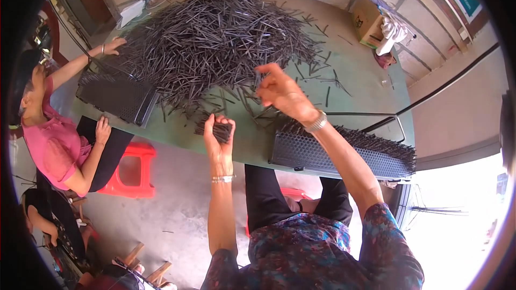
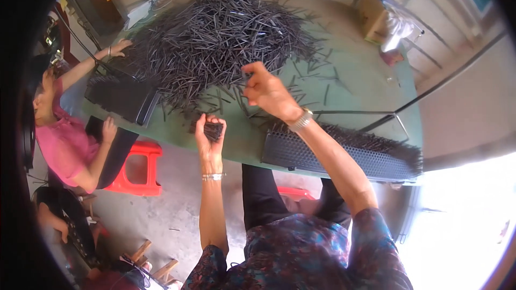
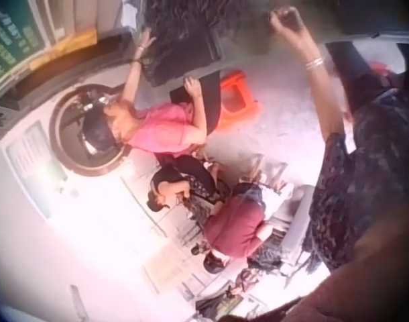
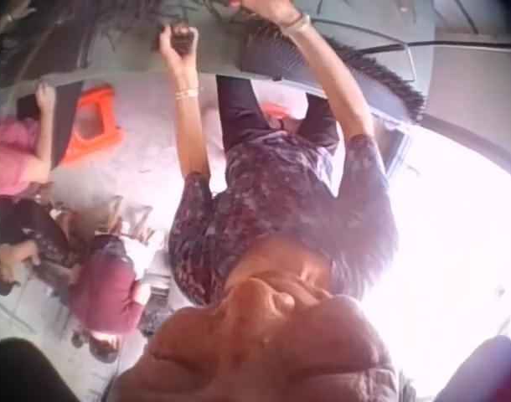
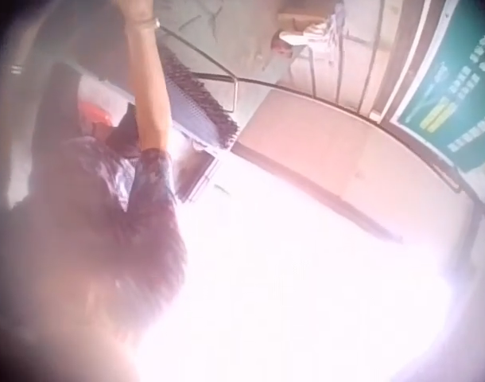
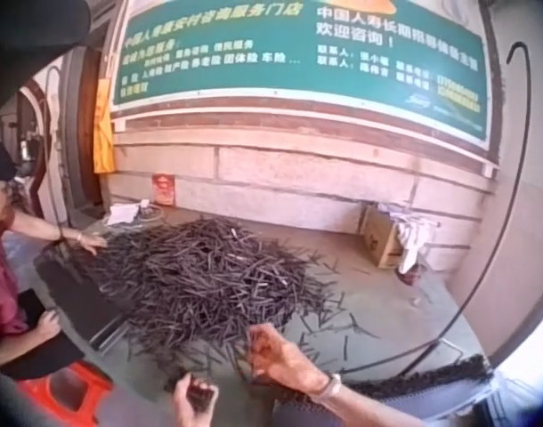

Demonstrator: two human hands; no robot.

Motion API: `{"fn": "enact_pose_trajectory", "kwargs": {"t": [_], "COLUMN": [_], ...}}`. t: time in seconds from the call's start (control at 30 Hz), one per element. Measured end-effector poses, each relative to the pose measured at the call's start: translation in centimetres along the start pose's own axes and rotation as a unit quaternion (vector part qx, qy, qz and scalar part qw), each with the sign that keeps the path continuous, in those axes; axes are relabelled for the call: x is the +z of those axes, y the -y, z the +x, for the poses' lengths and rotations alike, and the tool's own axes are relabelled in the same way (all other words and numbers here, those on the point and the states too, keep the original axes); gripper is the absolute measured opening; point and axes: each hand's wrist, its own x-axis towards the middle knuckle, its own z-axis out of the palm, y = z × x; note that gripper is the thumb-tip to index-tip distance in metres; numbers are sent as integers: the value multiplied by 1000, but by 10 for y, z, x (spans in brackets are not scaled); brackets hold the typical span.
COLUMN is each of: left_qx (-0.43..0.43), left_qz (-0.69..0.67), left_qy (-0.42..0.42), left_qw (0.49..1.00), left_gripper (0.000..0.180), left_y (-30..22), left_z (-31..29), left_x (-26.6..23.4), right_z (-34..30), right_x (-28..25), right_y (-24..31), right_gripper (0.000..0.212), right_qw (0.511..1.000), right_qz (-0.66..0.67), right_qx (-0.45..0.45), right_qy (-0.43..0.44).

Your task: Inserting metal pins into a perforated grid base on an assembly table.

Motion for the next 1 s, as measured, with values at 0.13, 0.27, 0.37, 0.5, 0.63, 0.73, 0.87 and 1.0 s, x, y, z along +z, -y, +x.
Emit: {"fn": "enact_pose_trajectory", "kwargs": {"t": [0.13, 0.27, 0.37, 0.5, 0.63, 0.73, 0.87, 1.0], "left_qx": [-85, -133, -150, -160, -152, -152, -147, -129], "left_qz": [-18, 19, 91, 142, 185, 196, 205, 236], "left_qy": [-13, -37, -44, -62, -68, -81, -88, -68], "left_qw": [996, 990, 983, 975, 969, 965, 964, 961], "left_gripper": [12, 13, 18, 18, 15, 15, 14, 17], "left_y": [38, 70, 91, 108, 114, 117, 122, 122], "left_z": [-60, -112, -134, -154, -163, -167, -169, -171], "left_x": [18, 17, 5, 8, 4, 2, 3, 4], "right_z": [-58, -93, -102, -104, -105, -106, -103, -102], "right_x": [-31, -26, -15, -12, -8, -6, -3, -4], "right_y": [28, 10, -5, -18, -26, -30, -29, -26], "right_gripper": [32, 22, 13, 10, 12, 12, 10, 10], "right_qw": [997, 990, 985, 972, 970, 960, 875, 859], "right_qz": [4, 20, -8, -170, -193, -237, -412, -449], "right_qx": [15, 39, 37, -28, -43, -36, -179, -186], "right_qy": [-81, -131, -171, -162, -140, -142, -180, -158]}}
